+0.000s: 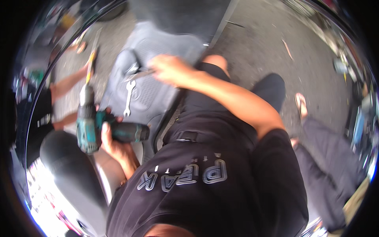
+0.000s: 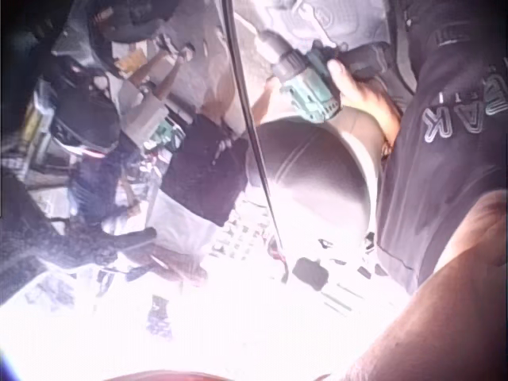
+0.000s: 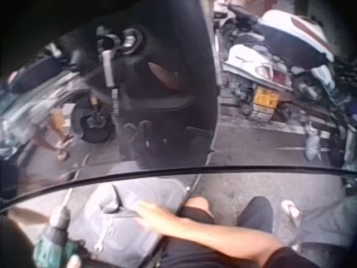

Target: The person removes covers from a motorcycle's handlebar by hand, uses a drill to remove screws from the frame, and then installs a side mirror using a wrench.

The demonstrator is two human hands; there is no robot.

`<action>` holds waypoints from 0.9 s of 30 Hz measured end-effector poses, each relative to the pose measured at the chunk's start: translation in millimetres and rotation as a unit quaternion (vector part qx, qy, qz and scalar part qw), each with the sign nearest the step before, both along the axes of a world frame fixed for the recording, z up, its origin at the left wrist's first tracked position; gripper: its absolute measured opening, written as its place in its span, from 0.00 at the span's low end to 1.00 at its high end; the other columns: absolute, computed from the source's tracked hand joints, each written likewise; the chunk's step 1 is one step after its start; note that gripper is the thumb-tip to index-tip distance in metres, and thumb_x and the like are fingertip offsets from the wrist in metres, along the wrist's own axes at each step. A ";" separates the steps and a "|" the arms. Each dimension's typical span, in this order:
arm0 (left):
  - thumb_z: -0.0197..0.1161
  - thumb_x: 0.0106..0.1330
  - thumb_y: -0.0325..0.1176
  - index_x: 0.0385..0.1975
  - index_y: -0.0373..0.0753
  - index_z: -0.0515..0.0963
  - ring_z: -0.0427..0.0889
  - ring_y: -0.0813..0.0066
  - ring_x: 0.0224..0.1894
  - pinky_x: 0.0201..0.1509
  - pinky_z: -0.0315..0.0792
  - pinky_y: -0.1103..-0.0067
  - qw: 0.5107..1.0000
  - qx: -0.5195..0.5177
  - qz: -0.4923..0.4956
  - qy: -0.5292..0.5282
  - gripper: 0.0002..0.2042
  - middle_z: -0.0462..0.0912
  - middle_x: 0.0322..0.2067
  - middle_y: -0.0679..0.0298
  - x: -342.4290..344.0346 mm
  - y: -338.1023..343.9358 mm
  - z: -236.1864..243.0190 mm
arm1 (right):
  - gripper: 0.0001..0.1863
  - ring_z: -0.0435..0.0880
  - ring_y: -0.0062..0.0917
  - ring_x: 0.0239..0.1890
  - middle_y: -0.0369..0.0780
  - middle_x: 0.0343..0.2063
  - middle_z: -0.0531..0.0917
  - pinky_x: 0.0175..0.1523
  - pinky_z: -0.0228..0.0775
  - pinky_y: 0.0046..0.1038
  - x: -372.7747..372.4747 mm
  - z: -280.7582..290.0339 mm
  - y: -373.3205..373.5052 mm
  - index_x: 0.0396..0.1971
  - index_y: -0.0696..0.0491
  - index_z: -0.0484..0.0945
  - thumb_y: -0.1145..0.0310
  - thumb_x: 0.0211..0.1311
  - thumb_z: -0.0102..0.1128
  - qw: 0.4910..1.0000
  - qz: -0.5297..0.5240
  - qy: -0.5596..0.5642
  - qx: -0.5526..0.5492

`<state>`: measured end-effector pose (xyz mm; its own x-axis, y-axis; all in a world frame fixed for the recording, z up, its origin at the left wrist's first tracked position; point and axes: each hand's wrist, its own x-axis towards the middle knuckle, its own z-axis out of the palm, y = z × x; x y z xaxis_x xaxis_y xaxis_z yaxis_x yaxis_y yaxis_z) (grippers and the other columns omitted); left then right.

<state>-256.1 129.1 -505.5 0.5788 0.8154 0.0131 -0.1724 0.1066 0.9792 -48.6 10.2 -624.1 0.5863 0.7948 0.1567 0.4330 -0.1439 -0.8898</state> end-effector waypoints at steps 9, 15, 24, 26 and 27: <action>0.65 0.59 0.36 0.59 0.29 0.64 0.80 0.68 0.35 0.42 0.77 0.75 0.998 0.038 -0.036 0.038 0.30 0.78 0.48 0.48 -2.9 -1.3 -8.7 | 0.08 0.75 0.29 0.40 0.33 0.27 0.77 0.38 0.66 0.32 -84.0 -48.2 129.7 0.18 0.46 0.81 0.61 0.49 0.57 0.895 0.095 -0.433 0.045; 0.65 0.60 0.38 0.60 0.29 0.64 0.80 0.69 0.35 0.41 0.78 0.77 0.998 0.008 -0.039 0.043 0.31 0.79 0.48 0.50 -4.2 0.4 -15.4 | 0.09 0.77 0.30 0.38 0.32 0.27 0.80 0.37 0.65 0.35 -110.9 -69.9 164.3 0.20 0.46 0.84 0.60 0.48 0.58 0.860 0.073 -0.487 0.137; 0.64 0.59 0.37 0.59 0.28 0.65 0.80 0.69 0.33 0.40 0.78 0.76 0.997 0.032 -0.055 0.034 0.30 0.79 0.47 0.49 0.8 -3.4 -9.8 | 0.09 0.85 0.33 0.36 0.36 0.31 0.86 0.29 0.76 0.43 -93.6 -29.2 155.4 0.29 0.47 0.86 0.61 0.52 0.62 0.816 0.318 -0.453 -0.163; 0.64 0.59 0.37 0.59 0.29 0.65 0.81 0.69 0.33 0.39 0.78 0.76 0.998 0.031 -0.046 0.036 0.30 0.79 0.47 0.49 -3.0 -2.8 -6.4 | 0.09 0.85 0.34 0.37 0.36 0.31 0.86 0.29 0.77 0.44 -96.4 -25.9 149.3 0.29 0.47 0.86 0.61 0.52 0.62 0.818 0.316 -0.456 -0.150; 0.64 0.59 0.37 0.59 0.29 0.65 0.81 0.69 0.33 0.39 0.78 0.76 0.998 0.032 -0.039 0.035 0.30 0.79 0.47 0.49 -4.3 -0.8 -7.2 | 0.07 0.83 0.33 0.34 0.36 0.27 0.84 0.28 0.74 0.41 -100.3 -27.8 141.6 0.25 0.47 0.85 0.61 0.49 0.63 0.816 0.271 -0.487 -0.151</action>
<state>-260.4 128.3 -512.6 0.6424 0.7661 0.0210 -0.0962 0.0534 0.9939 -148.9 151.8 -651.9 -0.1515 0.9845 0.0878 0.9868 0.1558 -0.0439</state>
